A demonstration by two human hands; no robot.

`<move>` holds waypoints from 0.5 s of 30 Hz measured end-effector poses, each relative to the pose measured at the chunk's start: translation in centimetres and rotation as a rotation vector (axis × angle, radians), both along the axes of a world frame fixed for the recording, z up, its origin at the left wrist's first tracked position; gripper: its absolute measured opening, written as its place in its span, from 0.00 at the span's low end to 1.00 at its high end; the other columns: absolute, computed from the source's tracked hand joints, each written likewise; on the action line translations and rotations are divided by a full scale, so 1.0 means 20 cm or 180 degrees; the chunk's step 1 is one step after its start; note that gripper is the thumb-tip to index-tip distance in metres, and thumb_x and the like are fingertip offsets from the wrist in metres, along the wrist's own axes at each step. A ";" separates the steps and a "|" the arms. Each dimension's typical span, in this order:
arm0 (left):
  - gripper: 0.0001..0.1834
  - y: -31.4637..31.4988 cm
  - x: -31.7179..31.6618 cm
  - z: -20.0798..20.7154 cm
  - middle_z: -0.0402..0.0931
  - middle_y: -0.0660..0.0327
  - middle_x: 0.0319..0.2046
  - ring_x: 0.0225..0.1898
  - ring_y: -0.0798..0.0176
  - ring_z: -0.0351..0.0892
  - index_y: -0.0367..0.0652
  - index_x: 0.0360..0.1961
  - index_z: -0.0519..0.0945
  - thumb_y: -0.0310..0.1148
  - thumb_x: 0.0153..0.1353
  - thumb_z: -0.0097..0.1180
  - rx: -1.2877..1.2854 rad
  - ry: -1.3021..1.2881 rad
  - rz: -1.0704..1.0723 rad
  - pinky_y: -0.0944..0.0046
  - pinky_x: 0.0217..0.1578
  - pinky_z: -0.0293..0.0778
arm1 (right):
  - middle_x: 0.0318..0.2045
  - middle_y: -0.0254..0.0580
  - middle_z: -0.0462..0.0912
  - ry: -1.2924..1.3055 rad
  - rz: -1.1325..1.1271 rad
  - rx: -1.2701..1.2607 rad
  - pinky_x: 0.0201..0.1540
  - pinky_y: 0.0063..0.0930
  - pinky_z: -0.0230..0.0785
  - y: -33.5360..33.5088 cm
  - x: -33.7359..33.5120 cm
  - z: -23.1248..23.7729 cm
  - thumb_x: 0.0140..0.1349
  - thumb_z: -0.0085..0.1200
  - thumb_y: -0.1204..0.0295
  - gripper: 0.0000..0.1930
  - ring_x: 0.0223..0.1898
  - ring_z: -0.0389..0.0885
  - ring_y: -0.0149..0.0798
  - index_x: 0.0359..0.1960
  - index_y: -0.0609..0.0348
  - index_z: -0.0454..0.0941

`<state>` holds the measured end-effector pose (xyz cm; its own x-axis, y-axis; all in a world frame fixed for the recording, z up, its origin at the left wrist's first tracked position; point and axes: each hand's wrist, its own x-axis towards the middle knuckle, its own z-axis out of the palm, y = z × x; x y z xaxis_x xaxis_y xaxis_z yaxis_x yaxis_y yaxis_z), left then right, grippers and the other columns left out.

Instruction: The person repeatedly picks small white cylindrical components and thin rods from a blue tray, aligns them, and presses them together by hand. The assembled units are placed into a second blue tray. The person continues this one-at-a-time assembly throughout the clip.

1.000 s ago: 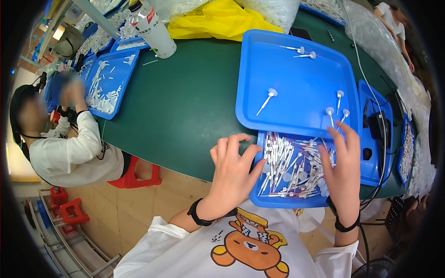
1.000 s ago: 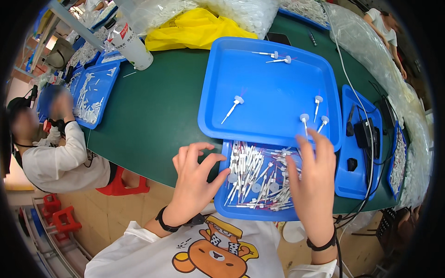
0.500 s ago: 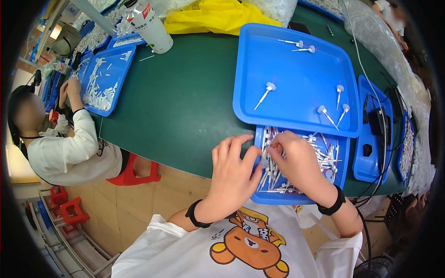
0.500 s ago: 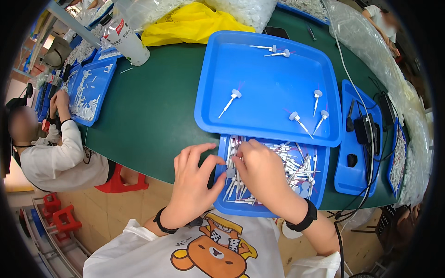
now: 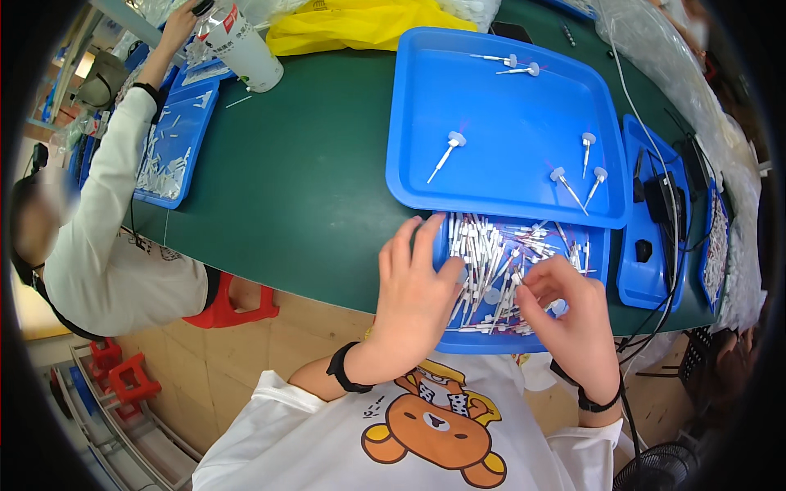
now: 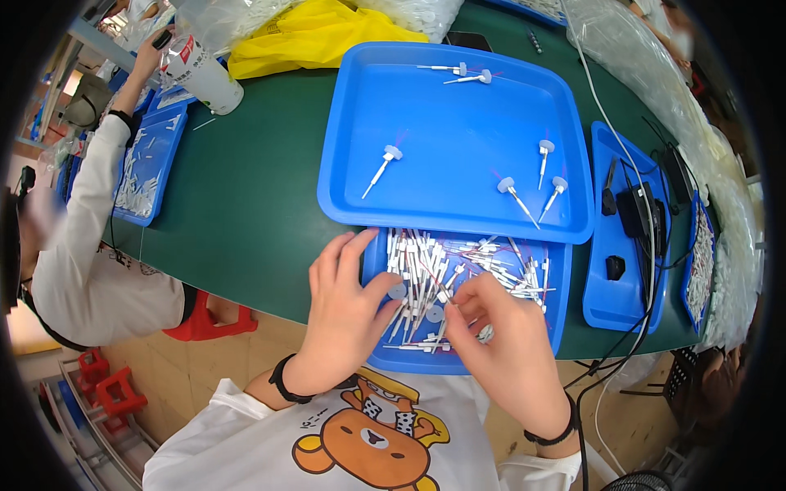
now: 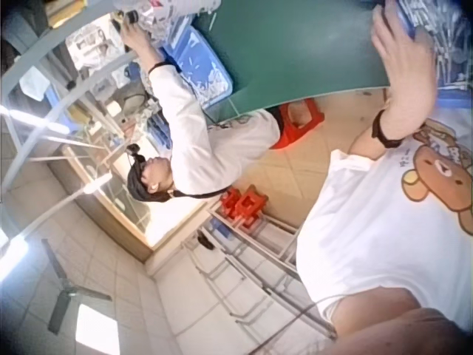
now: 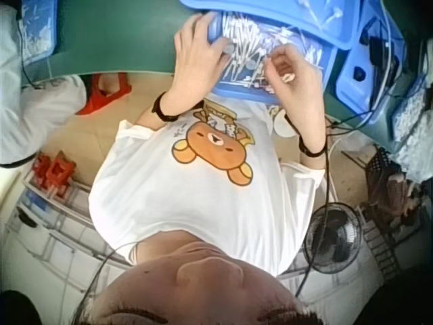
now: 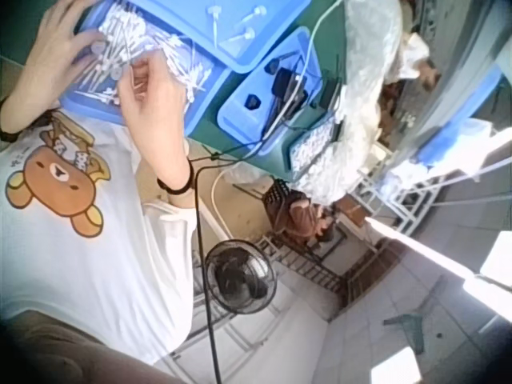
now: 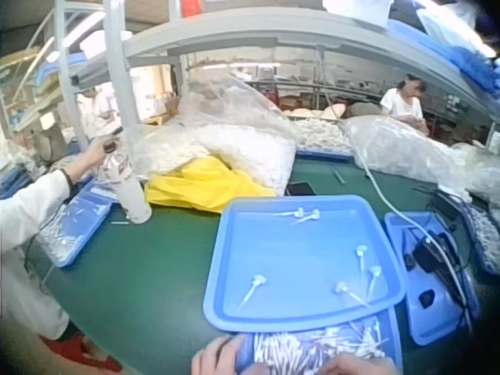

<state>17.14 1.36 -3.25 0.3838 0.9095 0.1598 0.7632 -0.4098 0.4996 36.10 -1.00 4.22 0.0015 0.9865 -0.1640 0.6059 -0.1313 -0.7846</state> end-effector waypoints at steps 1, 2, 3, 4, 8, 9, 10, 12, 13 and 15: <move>0.16 0.00 0.00 0.02 0.66 0.51 0.63 0.63 0.41 0.63 0.46 0.41 0.84 0.25 0.48 0.71 -0.0051 -0.0170 -0.0011 0.44 0.60 0.63 | 0.24 0.45 0.84 -0.0022 -0.0062 0.0081 0.30 0.31 0.76 -0.03 0.02 0.02 0.60 0.61 0.81 0.06 0.26 0.85 0.44 0.36 0.66 0.76; 0.17 0.01 -0.01 0.04 0.68 0.52 0.61 0.62 0.43 0.64 0.47 0.41 0.84 0.25 0.48 0.71 -0.0105 -0.0339 -0.0017 0.46 0.59 0.64 | 0.29 0.46 0.85 -0.0173 -0.0003 0.0203 0.31 0.29 0.75 -0.06 0.04 0.03 0.60 0.62 0.83 0.09 0.28 0.85 0.42 0.42 0.65 0.79; 0.17 0.01 -0.02 0.06 0.70 0.53 0.59 0.60 0.44 0.65 0.48 0.42 0.84 0.24 0.48 0.70 -0.0160 -0.0509 -0.0019 0.47 0.58 0.66 | 0.29 0.46 0.85 -0.0269 0.0040 0.0357 0.31 0.30 0.75 -0.09 0.05 0.03 0.60 0.62 0.83 0.11 0.28 0.85 0.42 0.44 0.65 0.79; 0.18 0.02 -0.04 0.04 0.73 0.55 0.52 0.52 0.54 0.72 0.43 0.45 0.84 0.23 0.51 0.71 -0.0201 -0.1140 -0.0132 0.56 0.52 0.71 | 0.30 0.46 0.84 -0.0344 0.0104 0.0520 0.31 0.31 0.74 -0.12 0.06 0.01 0.59 0.62 0.83 0.13 0.29 0.84 0.43 0.45 0.64 0.80; 0.18 0.02 -0.10 0.09 0.73 0.59 0.45 0.43 0.68 0.75 0.31 0.51 0.78 0.23 0.60 0.67 -0.2714 -0.3835 -0.0330 0.66 0.47 0.73 | 0.26 0.41 0.76 -0.0520 0.0654 0.1145 0.28 0.35 0.66 -0.18 0.08 0.02 0.53 0.63 0.85 0.22 0.26 0.76 0.42 0.52 0.64 0.81; 0.18 0.02 -0.11 0.11 0.73 0.59 0.45 0.44 0.68 0.76 0.31 0.51 0.77 0.23 0.61 0.66 -0.2950 -0.3982 -0.0384 0.65 0.48 0.73 | 0.24 0.39 0.73 -0.0551 0.0804 0.1300 0.27 0.35 0.64 -0.19 0.07 0.03 0.51 0.64 0.85 0.24 0.24 0.73 0.42 0.53 0.64 0.81; 0.18 0.03 -0.12 0.12 0.73 0.59 0.45 0.45 0.67 0.76 0.32 0.52 0.77 0.23 0.61 0.65 -0.3198 -0.4126 -0.0437 0.65 0.48 0.73 | 0.24 0.35 0.71 -0.0596 0.0798 0.1516 0.26 0.32 0.62 -0.19 0.06 0.01 0.47 0.62 0.86 0.26 0.24 0.71 0.39 0.53 0.64 0.82; 0.18 0.04 -0.12 0.14 0.73 0.59 0.46 0.47 0.67 0.77 0.33 0.53 0.76 0.24 0.63 0.63 -0.3485 -0.4268 -0.0519 0.64 0.49 0.73 | 0.24 0.34 0.71 -0.0603 0.0972 0.1616 0.27 0.31 0.61 -0.18 0.07 0.01 0.46 0.61 0.84 0.27 0.24 0.71 0.37 0.53 0.63 0.83; 0.18 0.04 -0.12 0.15 0.74 0.59 0.46 0.47 0.66 0.77 0.33 0.53 0.76 0.24 0.63 0.63 -0.3505 -0.4275 -0.0543 0.64 0.50 0.73 | 0.24 0.33 0.70 -0.0603 0.1075 0.1675 0.27 0.31 0.61 -0.18 0.07 0.01 0.46 0.61 0.84 0.27 0.24 0.71 0.36 0.53 0.63 0.83; 0.18 0.04 -0.12 0.13 0.74 0.59 0.49 0.51 0.66 0.76 0.33 0.54 0.75 0.23 0.64 0.61 -0.3540 -0.4328 -0.0755 0.64 0.53 0.72 | 0.24 0.32 0.70 -0.0640 0.1189 0.1632 0.27 0.30 0.61 -0.18 0.07 0.01 0.45 0.60 0.82 0.27 0.25 0.70 0.35 0.53 0.62 0.84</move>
<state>14.67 2.11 -0.60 0.6451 0.7495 -0.1485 -0.4079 0.5022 0.7625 37.54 -4.53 4.47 -0.3740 0.8796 0.2939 0.6794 0.4756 -0.5588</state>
